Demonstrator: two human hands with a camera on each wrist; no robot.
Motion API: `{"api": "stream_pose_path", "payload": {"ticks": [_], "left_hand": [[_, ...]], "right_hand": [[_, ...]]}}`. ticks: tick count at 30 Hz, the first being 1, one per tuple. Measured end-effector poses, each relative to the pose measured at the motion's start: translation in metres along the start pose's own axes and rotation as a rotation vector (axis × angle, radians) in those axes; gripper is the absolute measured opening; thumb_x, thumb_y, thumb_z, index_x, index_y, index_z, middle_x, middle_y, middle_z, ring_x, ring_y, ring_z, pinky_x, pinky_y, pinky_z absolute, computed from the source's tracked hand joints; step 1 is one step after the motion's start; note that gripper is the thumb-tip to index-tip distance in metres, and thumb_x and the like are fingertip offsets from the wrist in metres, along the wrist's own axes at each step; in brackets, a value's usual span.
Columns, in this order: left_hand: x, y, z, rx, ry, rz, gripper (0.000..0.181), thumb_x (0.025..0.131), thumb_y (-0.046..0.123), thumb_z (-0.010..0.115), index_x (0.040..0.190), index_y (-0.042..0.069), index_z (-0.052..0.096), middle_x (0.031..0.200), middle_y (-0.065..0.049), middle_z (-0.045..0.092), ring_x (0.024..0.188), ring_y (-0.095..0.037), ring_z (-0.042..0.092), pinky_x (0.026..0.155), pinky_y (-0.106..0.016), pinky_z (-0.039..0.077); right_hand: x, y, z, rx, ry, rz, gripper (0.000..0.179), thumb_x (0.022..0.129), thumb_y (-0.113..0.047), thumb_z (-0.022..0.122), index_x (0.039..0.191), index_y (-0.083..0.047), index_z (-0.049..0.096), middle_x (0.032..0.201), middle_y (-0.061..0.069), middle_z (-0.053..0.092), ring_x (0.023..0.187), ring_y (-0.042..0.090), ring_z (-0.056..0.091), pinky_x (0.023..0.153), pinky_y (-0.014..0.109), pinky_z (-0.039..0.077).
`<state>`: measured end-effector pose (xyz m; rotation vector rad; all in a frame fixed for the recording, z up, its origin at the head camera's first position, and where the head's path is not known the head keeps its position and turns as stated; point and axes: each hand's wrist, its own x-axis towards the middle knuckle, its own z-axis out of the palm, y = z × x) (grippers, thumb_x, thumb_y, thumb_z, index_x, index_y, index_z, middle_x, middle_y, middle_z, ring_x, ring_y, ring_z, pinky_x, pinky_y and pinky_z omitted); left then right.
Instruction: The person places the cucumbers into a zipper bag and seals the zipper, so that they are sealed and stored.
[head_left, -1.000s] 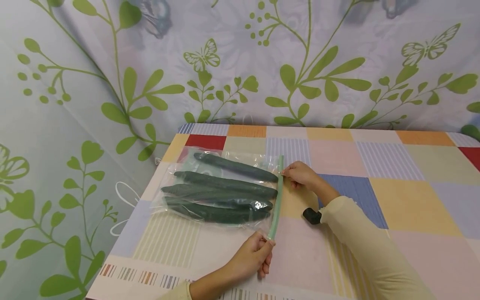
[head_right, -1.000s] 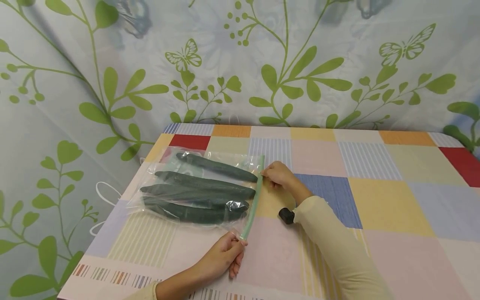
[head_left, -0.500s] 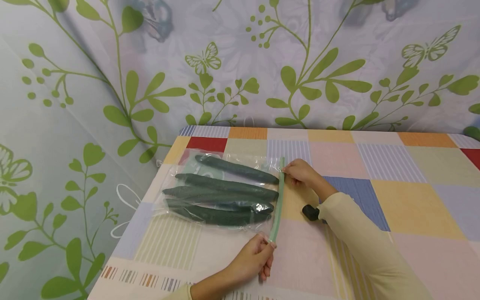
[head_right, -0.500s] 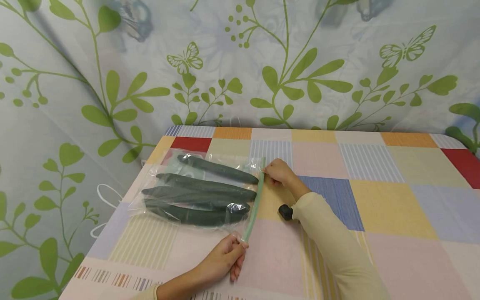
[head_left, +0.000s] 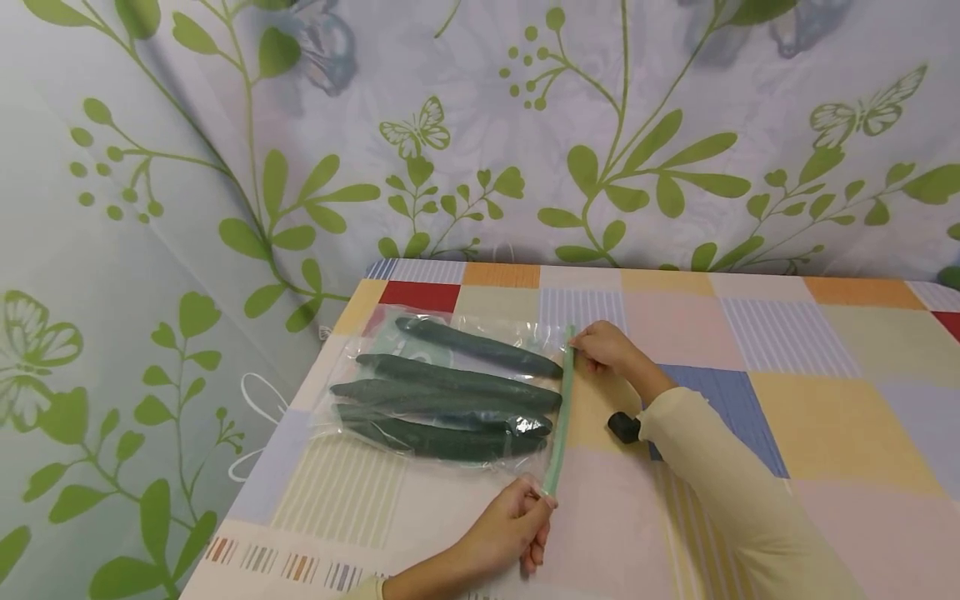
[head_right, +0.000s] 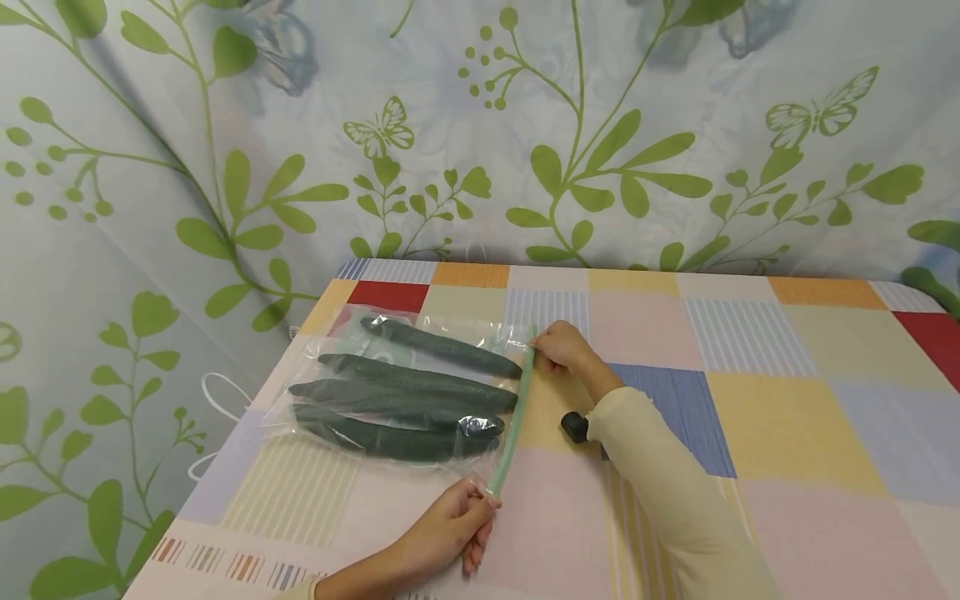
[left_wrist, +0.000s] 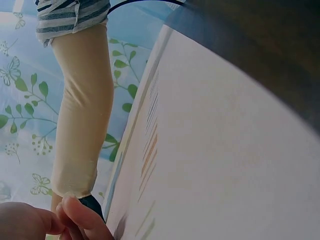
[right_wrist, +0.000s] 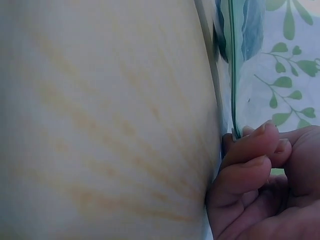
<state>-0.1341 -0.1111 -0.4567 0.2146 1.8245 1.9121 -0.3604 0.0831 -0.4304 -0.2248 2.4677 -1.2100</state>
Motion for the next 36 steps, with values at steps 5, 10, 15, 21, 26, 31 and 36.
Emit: {"api": "stream_pose_path", "payload": {"ticks": [5,10,15,21,26,31,36], "left_hand": [[0.000,-0.001,0.000,-0.001,-0.005,0.004,0.017,0.094,0.018,0.046,0.097,0.002,0.045,0.059,0.000,0.046,0.041,-0.007,0.045,0.039,-0.017,0.040],[0.002,0.000,0.000,-0.002,-0.013,0.012,0.017,0.094,0.018,0.046,0.096,0.002,0.044,0.059,0.000,0.046,0.041,-0.007,0.045,0.039,-0.017,0.040],[0.003,0.001,-0.001,-0.005,-0.028,0.019,0.018,0.094,0.019,0.045,0.097,0.001,0.044,0.059,0.000,0.046,0.041,-0.007,0.045,0.039,-0.017,0.040],[0.005,0.002,-0.001,-0.007,-0.055,0.018,0.019,0.094,0.019,0.046,0.096,0.001,0.043,0.059,0.000,0.046,0.042,-0.007,0.045,0.039,-0.017,0.040],[0.008,0.003,-0.003,-0.004,-0.073,0.010,0.018,0.093,0.019,0.047,0.095,0.001,0.044,0.060,0.000,0.046,0.042,-0.006,0.046,0.039,-0.017,0.040],[0.009,0.003,-0.010,-0.033,-0.096,-0.042,0.019,0.093,0.015,0.047,0.101,-0.002,0.046,0.060,-0.001,0.047,0.044,-0.006,0.047,0.040,-0.017,0.042],[0.005,0.003,-0.023,-0.047,-0.214,-0.121,0.029,0.092,0.014,0.044,0.111,-0.007,0.050,0.064,-0.001,0.052,0.049,-0.006,0.052,0.045,-0.017,0.045]], "right_hand": [[0.000,0.000,0.000,-0.001,0.031,-0.016,0.029,0.091,-0.013,0.047,0.088,0.011,0.064,0.041,-0.004,0.042,0.038,0.009,0.044,0.041,0.022,0.035],[0.003,-0.003,-0.003,0.009,0.050,-0.015,0.028,0.090,-0.012,0.047,0.081,0.010,0.062,0.040,-0.004,0.043,0.037,0.008,0.042,0.041,0.022,0.035],[0.004,-0.002,-0.006,0.001,0.069,-0.011,0.028,0.090,-0.011,0.048,0.070,0.004,0.059,0.040,-0.003,0.043,0.037,0.009,0.042,0.042,0.023,0.035],[0.000,0.001,-0.008,-0.004,0.083,-0.001,0.030,0.091,-0.013,0.048,0.066,0.002,0.055,0.041,-0.003,0.044,0.038,0.009,0.043,0.043,0.023,0.035],[-0.005,0.007,-0.014,-0.021,0.041,-0.003,0.029,0.093,-0.016,0.045,0.084,0.007,0.060,0.045,-0.003,0.044,0.041,0.009,0.042,0.044,0.021,0.035],[-0.006,0.016,-0.020,-0.024,-0.024,-0.017,0.036,0.094,-0.020,0.045,0.112,0.010,0.054,0.051,-0.002,0.046,0.046,0.011,0.045,0.047,0.024,0.038],[-0.013,0.021,-0.031,-0.033,-0.090,-0.008,0.041,0.094,-0.027,0.046,0.115,0.008,0.047,0.061,0.001,0.050,0.052,0.013,0.051,0.051,0.026,0.044]]}}
